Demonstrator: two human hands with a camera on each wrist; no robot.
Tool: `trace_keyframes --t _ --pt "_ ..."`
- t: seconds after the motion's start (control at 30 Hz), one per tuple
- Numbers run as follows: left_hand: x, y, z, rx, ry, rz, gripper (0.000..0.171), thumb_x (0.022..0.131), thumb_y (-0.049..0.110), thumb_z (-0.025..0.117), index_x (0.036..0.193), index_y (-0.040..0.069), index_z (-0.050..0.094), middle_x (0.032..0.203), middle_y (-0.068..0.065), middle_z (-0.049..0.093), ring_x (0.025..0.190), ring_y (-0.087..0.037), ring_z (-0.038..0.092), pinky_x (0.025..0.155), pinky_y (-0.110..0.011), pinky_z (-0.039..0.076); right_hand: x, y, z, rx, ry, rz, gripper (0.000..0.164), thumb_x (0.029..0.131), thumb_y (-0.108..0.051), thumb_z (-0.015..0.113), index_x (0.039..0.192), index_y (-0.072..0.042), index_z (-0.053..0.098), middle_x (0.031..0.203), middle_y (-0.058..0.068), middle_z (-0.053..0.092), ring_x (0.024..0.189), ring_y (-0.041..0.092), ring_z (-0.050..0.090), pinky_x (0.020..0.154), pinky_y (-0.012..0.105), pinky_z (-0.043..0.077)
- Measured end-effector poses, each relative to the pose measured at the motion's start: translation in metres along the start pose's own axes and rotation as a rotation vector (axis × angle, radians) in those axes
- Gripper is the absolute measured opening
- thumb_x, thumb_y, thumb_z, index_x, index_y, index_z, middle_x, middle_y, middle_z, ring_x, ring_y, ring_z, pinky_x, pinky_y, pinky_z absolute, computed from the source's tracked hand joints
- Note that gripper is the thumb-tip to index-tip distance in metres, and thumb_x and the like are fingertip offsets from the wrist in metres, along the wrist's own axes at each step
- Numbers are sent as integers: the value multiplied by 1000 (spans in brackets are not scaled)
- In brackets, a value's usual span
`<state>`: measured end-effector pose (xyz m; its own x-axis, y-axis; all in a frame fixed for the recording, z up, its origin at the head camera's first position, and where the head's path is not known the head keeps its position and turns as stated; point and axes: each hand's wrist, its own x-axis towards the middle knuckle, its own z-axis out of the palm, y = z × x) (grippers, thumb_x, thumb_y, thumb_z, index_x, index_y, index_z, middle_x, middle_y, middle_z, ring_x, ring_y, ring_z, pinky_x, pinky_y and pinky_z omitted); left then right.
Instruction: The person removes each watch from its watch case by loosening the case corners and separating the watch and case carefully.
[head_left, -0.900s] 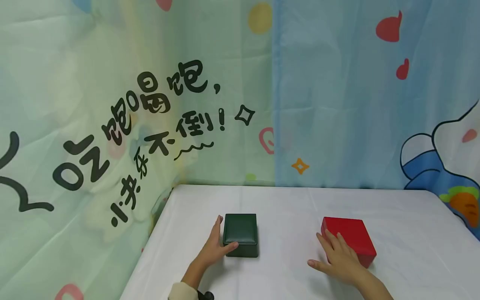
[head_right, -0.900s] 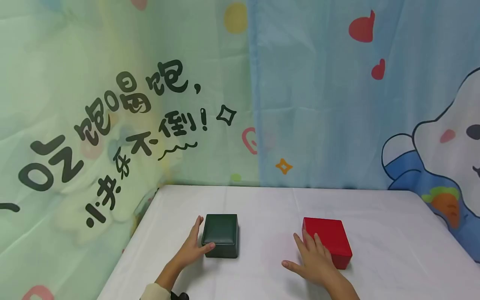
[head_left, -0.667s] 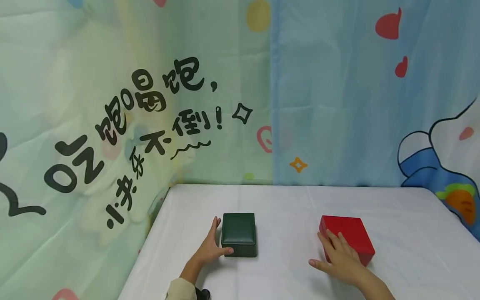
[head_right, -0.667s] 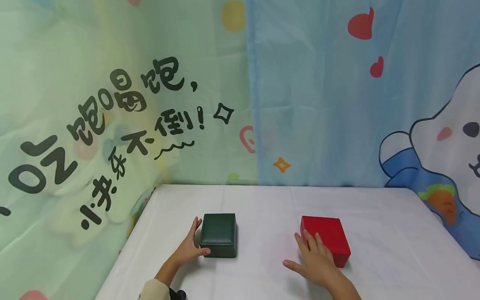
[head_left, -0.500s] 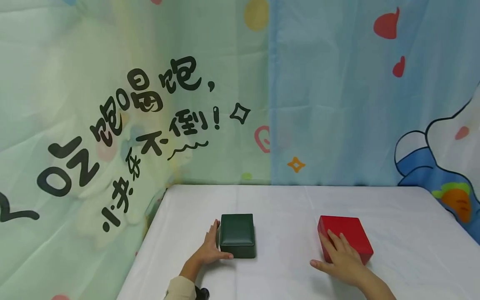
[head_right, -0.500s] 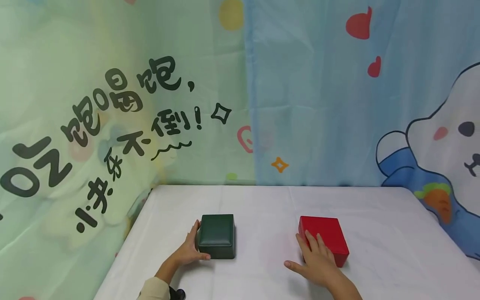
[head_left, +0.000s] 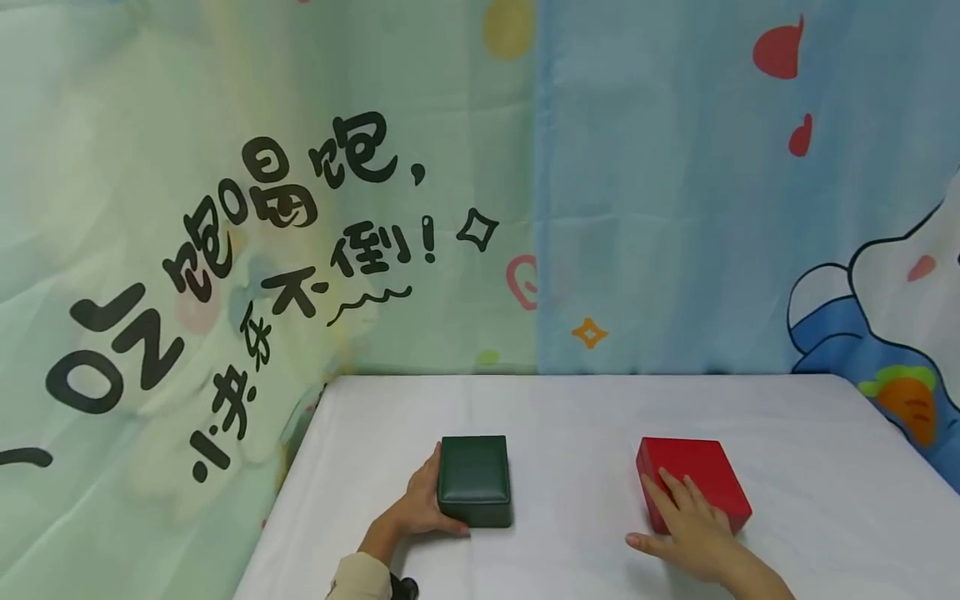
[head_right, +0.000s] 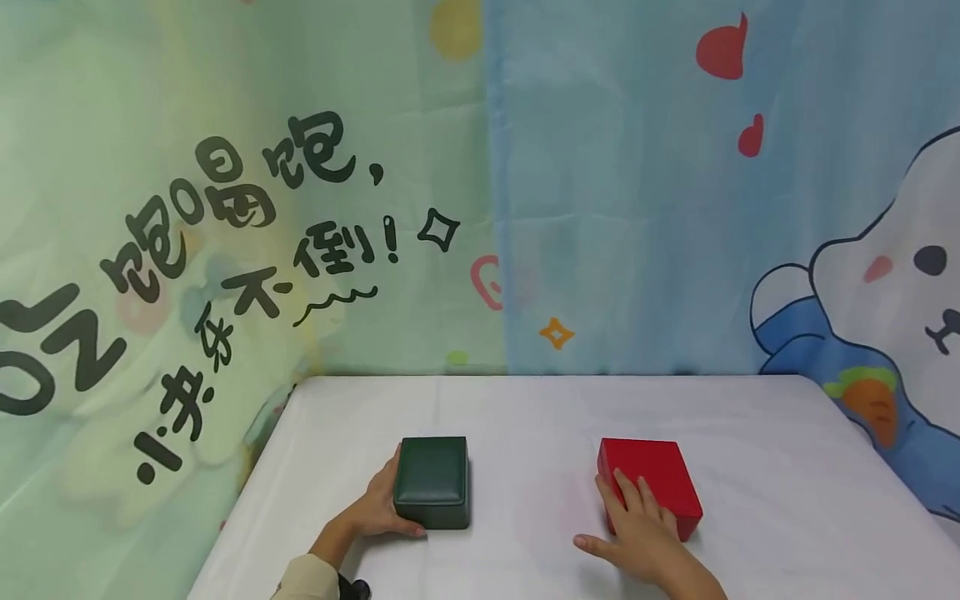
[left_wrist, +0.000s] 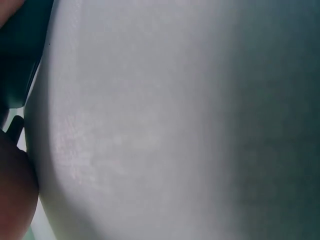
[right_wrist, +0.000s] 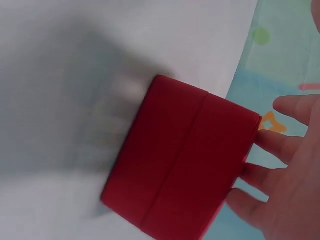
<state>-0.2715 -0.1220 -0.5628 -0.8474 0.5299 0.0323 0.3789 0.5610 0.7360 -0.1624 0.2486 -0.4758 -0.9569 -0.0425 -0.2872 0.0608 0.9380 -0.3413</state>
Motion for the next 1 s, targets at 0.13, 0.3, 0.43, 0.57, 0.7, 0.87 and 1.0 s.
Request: trace_keyframes --t 0.13,0.3,0.43,0.57,0.7,0.87,1.0 --pt "5 2 -1 11 9 18 127 55 33 84 147 9 0 148 -17 23 134 -36 25 106 -58 19 5 -4 -5 -33 24 -20 110 59 -68 66 139 -1 30 138 31 23 119 58 22 83 74 29" --pt "7 4 -1 8 -16 -27 124 56 33 84 147 13 2 150 -13 20 135 -33 23 108 -55 18 12 -23 -10 2 43 -106 104 66 -62 66 140 0 29 139 32 22 121 57 20 86 74 25" --pt "7 6 -3 4 -17 -50 124 56 32 84 147 13 2 149 -12 21 135 -32 24 108 -54 18 24 -48 -9 5 89 -214 99 68 -55 68 139 3 29 140 32 24 124 55 19 89 73 25" --pt "9 5 -5 21 -12 -54 124 56 31 85 147 14 2 149 -11 24 135 -30 25 109 -52 18 43 -74 -10 11 115 -294 104 66 -53 71 139 7 26 141 33 23 128 51 17 94 70 24" --pt "10 3 -5 41 -13 -63 123 57 32 84 147 14 2 149 -10 22 135 -29 25 109 -51 19 60 -97 -10 13 117 -352 111 63 -54 74 139 8 23 143 32 20 131 49 14 97 68 22" --pt "9 5 -6 15 -8 -71 123 56 31 84 147 14 4 149 -10 23 134 -30 26 108 -51 21 76 -118 -5 23 92 -413 119 59 -57 75 140 10 19 146 30 16 134 48 11 99 67 20" --pt "9 2 -5 42 -4 -77 123 56 32 84 147 16 3 148 -8 26 131 -27 30 107 -49 24 84 -129 1 47 51 -461 122 58 -56 77 140 11 16 147 31 13 135 47 8 100 66 19"
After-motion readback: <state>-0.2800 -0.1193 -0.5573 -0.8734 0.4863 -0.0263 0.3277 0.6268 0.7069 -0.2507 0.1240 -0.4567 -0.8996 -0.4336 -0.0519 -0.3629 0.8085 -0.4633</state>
